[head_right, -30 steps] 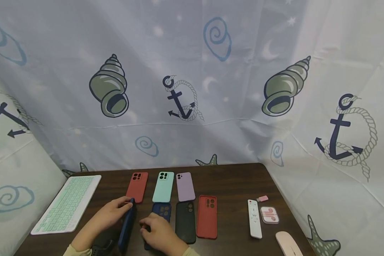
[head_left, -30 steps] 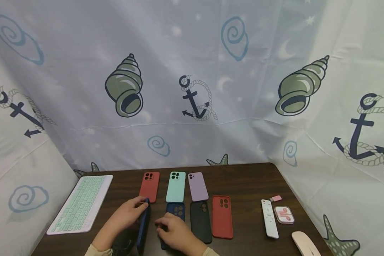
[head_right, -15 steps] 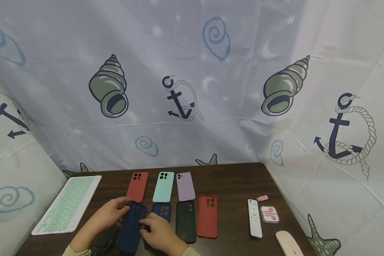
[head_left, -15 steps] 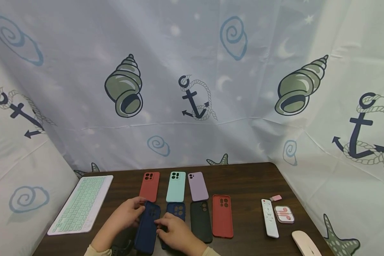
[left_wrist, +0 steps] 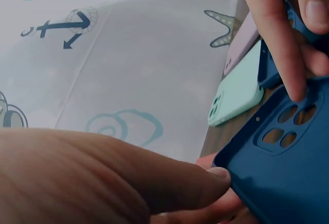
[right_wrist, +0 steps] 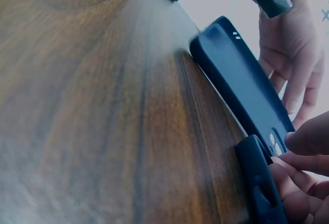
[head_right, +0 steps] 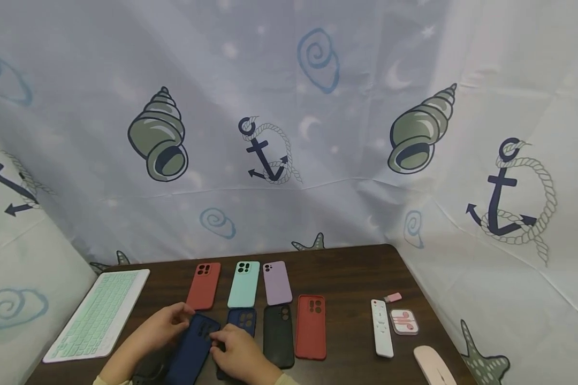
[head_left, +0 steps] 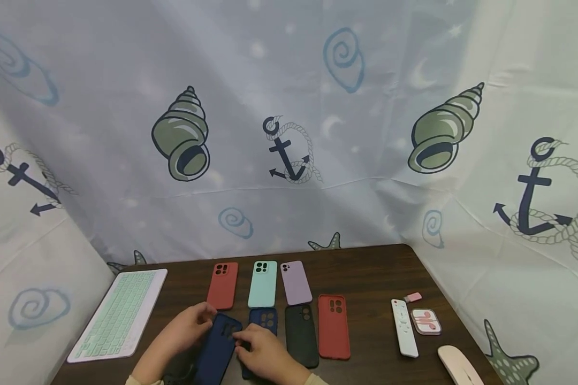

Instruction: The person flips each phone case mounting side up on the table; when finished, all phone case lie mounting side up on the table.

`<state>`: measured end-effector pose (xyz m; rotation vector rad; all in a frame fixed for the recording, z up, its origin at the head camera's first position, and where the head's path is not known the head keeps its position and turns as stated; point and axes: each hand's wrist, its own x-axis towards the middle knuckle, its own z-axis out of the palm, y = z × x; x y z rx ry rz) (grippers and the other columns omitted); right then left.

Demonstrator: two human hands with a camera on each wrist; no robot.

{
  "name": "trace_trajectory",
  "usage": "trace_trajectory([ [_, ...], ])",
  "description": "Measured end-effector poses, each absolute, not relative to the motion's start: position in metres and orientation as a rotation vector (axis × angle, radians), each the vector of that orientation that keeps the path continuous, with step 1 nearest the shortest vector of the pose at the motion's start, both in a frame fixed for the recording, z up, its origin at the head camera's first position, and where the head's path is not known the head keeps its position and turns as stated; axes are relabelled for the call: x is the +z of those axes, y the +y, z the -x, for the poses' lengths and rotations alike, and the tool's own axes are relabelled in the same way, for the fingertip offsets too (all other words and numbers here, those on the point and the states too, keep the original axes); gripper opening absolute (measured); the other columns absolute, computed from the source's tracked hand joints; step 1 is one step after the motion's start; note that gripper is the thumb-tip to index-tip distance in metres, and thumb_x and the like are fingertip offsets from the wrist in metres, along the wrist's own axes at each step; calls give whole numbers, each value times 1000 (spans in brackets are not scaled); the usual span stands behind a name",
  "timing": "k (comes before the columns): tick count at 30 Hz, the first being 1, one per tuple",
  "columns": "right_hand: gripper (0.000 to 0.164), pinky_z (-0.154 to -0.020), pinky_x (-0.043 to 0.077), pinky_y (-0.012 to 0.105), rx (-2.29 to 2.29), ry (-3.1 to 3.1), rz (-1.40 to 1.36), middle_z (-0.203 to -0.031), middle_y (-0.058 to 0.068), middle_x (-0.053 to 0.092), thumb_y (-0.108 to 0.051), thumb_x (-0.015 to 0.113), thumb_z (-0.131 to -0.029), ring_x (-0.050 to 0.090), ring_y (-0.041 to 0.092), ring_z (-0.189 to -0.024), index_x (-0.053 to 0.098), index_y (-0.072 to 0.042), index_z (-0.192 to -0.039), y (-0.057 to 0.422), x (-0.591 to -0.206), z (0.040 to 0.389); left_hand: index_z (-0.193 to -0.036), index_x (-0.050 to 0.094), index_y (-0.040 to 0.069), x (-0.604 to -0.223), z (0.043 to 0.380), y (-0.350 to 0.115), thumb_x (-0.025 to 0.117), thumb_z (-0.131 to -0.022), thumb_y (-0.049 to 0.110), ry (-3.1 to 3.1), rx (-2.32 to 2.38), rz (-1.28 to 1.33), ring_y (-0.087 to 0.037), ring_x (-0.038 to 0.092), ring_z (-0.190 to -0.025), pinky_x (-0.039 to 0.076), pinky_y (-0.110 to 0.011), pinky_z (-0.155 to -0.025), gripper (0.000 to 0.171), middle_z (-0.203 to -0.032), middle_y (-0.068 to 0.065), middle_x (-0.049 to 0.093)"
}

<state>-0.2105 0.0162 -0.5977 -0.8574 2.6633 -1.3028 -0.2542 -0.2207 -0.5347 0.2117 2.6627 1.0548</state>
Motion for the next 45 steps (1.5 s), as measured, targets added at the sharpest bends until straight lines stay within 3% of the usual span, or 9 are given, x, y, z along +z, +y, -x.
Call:
trace_trajectory([
  [10,31,-73,46,14,-1319,2666,849,-100,-14,64,-21,68,-97,54,-8,-88,72,-13,-127,12,-595,208,-119,63,4,-541,251,-230,68,-89,1,2602,1057,-192,-21,60,-67,53,-37,-56,30,-84,-9,63],
  [22,31,-74,44,16,-1366,2636,775,-98,-12,58,-24,69,-97,51,-4,-85,71,-18,-127,15,-597,209,-123,56,0,-555,246,-226,69,-85,-8,2513,1100,-148,-23,65,-64,57,-39,-55,41,-84,-14,62],
  [25,25,-70,45,18,-1425,2547,743,-102,-9,59,-24,69,-97,51,-2,-79,72,-22,-122,19,-593,209,-125,53,-2,-554,245,-226,68,-85,-8,2468,1133,-167,-24,65,-64,58,-39,-55,43,-84,-15,62],
  [32,20,-39,49,32,-1568,2187,591,-105,-5,57,-27,68,-98,62,12,-58,71,-19,-116,30,-584,211,-125,53,-2,-550,247,-224,68,-86,-6,2429,1137,-181,-24,66,-64,58,-38,-56,42,-82,-14,63],
  [39,22,-37,40,28,-1643,2008,439,-83,7,66,-30,67,-98,56,15,-53,73,-15,-113,37,-572,216,-126,53,-3,-549,247,-225,67,-90,-1,2390,1199,-184,-25,67,-66,59,-39,-57,39,-87,-16,63],
  [45,25,-39,41,25,-1732,1956,357,-92,8,71,-30,63,-101,57,13,-55,72,-12,-115,27,-564,230,-123,57,3,-545,258,-224,65,-98,16,2548,1185,-195,-23,60,-67,52,-37,-55,29,-86,-12,63],
])
